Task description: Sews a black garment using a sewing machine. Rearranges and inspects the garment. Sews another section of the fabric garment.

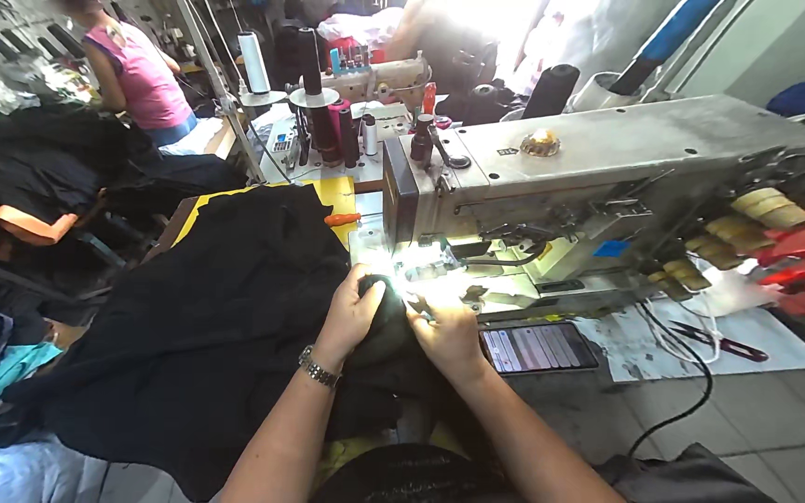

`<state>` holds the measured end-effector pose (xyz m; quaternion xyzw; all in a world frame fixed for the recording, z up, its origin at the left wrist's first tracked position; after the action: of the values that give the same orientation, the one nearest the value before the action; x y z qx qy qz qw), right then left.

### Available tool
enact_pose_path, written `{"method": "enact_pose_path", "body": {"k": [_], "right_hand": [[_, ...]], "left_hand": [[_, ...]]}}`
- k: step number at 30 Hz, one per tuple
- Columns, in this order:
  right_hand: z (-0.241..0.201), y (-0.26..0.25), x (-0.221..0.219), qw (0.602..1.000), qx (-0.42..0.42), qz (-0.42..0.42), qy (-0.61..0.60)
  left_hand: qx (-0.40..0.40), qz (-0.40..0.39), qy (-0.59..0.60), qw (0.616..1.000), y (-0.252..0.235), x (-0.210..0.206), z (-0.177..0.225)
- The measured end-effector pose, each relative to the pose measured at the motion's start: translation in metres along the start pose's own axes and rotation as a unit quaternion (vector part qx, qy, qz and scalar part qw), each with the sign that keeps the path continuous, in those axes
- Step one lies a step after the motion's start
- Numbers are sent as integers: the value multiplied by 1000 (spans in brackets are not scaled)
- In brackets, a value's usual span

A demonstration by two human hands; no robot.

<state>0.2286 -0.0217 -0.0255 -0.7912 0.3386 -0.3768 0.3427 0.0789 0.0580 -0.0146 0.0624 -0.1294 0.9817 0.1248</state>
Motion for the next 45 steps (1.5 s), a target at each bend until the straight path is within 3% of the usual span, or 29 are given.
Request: {"method": "enact_pose_path", "body": {"k": [6, 12, 18, 23, 29, 35, 45], "right_hand": [[0, 1, 16, 992, 13, 89, -86], [0, 9, 14, 999, -48, -2, -12], [-2, 12, 13, 998, -28, -53, 31], [-5, 4, 12, 999, -21, -6, 26], [-4, -8, -3, 999, 20, -9, 30], [-4, -5, 12, 992, -12, 80, -94], [-2, -1, -2, 999, 39, 7, 24]], "left_hand": [[6, 6, -5, 1000, -1, 1, -2], [21, 7, 3, 1000, -2, 1, 0], [43, -8, 43, 998, -1, 3, -1], [41, -15, 56, 997, 0, 2, 1], [16, -19, 58, 998, 0, -1, 1], [26, -5, 33, 999, -1, 2, -2], [23, -4, 42, 999, -2, -1, -1]]}}
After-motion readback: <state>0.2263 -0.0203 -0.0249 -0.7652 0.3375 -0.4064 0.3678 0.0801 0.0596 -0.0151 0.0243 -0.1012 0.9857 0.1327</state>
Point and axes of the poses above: each hand's wrist, its own y-axis away from the middle knuckle, its own x-axis out of the back of the hand, z = x × y, the point moved 5 cm from there along -y, towards the middle knuckle, and after that the axes turned 8 degrees about z, right-handed, at the moved point
